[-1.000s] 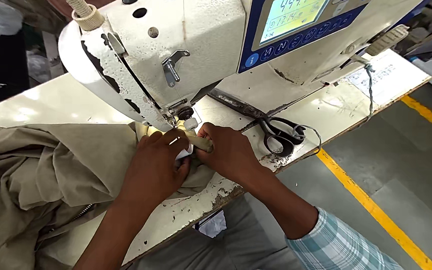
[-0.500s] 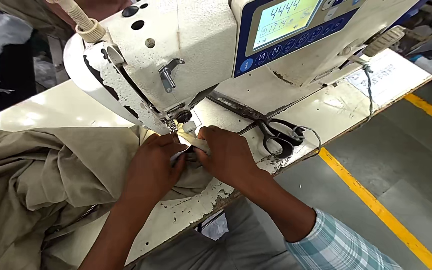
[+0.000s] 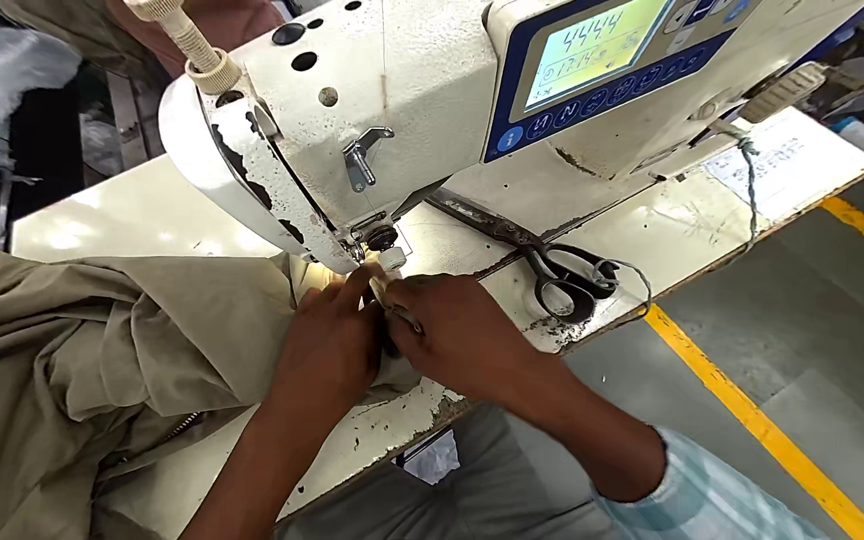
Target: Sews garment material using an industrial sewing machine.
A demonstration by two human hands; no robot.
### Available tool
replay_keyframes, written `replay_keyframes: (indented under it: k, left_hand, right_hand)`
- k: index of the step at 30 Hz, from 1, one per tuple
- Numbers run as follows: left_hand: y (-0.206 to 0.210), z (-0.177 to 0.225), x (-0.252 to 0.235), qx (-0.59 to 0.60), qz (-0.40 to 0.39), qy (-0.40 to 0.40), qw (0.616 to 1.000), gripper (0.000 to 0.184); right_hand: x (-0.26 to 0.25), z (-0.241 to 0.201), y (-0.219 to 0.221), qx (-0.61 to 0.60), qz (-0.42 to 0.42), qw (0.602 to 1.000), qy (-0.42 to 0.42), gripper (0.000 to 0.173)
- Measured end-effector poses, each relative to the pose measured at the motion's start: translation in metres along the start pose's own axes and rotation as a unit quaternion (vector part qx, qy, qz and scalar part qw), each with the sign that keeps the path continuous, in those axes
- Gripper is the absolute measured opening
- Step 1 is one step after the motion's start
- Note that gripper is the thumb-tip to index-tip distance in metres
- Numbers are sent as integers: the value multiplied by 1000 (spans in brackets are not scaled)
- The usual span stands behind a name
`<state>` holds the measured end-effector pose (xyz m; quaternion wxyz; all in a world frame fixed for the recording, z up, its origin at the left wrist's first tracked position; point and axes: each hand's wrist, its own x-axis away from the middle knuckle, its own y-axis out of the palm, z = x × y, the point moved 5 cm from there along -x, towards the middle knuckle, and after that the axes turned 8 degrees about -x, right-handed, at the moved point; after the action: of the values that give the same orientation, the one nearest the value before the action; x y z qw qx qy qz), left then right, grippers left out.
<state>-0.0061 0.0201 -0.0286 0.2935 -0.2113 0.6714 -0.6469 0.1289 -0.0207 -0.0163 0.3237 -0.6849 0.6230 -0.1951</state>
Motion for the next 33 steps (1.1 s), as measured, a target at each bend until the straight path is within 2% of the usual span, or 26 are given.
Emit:
replay_keyframes:
  k: [2, 4, 6, 9, 13, 16, 18, 20, 23, 26, 28, 30, 32, 33]
  left_hand:
    - [2, -3, 0, 12, -9, 8, 1000, 18]
    - [1, -4, -2, 23, -8, 10, 1000, 21]
    - [1, -5, -2, 25, -4, 8, 1000, 23]
    - [2, -6, -2, 26, -1, 6, 1000, 24]
    - [2, -4, 1, 10, 12, -4, 1000, 29]
    - [2, -5, 3, -3, 29, -11, 1000, 32]
    - [5, -6, 3, 2, 30, -13, 999, 31]
    - [5, -6, 3, 7, 27, -12, 1000, 31]
    - [2, -5, 2, 11, 34, -7, 999, 29]
    - [4, -6, 3, 10, 31, -8, 999, 30]
    - [4, -5, 3, 11, 24, -7, 1000, 31]
    - [2, -5, 3, 15, 20, -2, 1000, 27]
    - [0, -4, 2, 11, 13, 4, 1000, 17]
    - [0, -4, 2, 8, 10, 5, 1000, 16]
  right_hand:
    - [-4, 14, -12, -57, -77, 995, -3, 31]
    - [-22, 34, -23, -89, -75, 993, 30, 38]
    - [-46, 49, -22, -87, -36, 994, 54, 27]
    - [-73, 48, -12, -94, 0, 993, 77, 16]
    - [-79, 46, -4, -60, 51, 990, 117, 16]
    - [-66, 43, -13, -76, 76, 990, 90, 13]
    - [-51, 40, -20, -72, 36, 994, 72, 26]
    - [-37, 34, -24, -56, -44, 994, 87, 36]
    - [-30, 23, -35, -48, -128, 984, 111, 25]
    - [-27, 12, -44, -5, -136, 983, 124, 18]
    - [-18, 1, -39, 76, -73, 991, 76, 16]
    - [-3, -19, -27, 154, 4, 988, -21, 13]
    - [13, -33, -13, 171, 0, 983, -72, 9]
    - [19, -31, -10, 150, -21, 986, -63, 9]
